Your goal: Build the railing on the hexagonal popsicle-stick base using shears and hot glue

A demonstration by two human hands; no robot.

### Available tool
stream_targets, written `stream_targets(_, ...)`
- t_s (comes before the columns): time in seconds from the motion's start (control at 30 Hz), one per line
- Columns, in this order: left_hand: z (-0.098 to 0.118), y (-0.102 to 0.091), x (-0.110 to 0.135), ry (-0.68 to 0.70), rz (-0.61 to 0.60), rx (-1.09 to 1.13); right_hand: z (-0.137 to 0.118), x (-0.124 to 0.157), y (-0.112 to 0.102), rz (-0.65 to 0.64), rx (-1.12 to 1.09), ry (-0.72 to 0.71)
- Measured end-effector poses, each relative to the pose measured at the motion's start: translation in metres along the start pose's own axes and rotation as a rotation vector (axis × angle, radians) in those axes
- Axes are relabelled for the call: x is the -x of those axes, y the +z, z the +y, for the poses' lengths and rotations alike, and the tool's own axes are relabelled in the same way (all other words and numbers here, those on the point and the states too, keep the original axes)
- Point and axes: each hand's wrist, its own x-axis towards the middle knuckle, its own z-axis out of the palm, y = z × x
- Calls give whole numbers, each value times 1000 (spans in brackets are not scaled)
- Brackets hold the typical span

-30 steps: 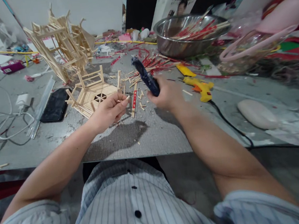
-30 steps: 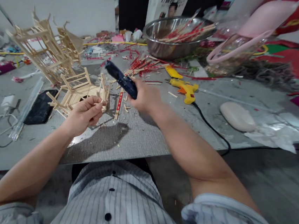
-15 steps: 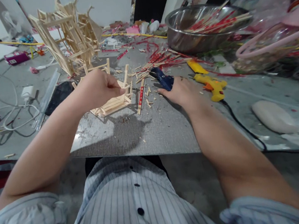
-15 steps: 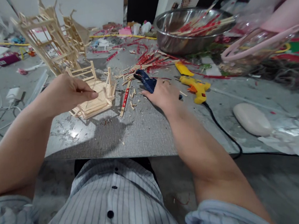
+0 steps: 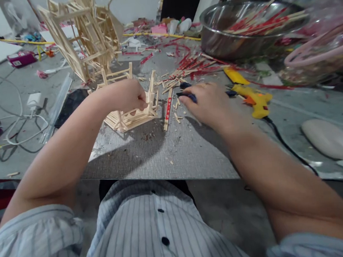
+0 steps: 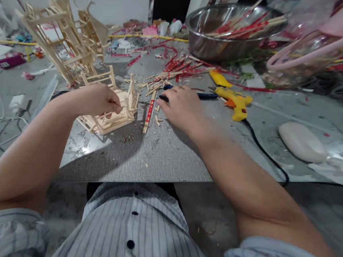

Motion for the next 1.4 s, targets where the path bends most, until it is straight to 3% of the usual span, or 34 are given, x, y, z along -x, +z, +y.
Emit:
stream_targets(0.1, -3, -1, 2, 16, -45, -55, -18, -9, 4, -63, -206, -105)
stream_targets(0.23, -12, 0, 2, 77, -56, -20, -31, -21, 19, -200, -522, -84)
stream_targets(0.37, -12, 2, 2, -14, -58, -35, -36, -26, 32, -139, -707, -89)
stream_targets(0.67, -7, -1, 10, 3, -36, 45, -47, -24, 42, -30, -748, -101)
stream_targets(1.4, -5, 3, 11, 19, 6, 17, -46, -21, 44, -27, -704, -112)
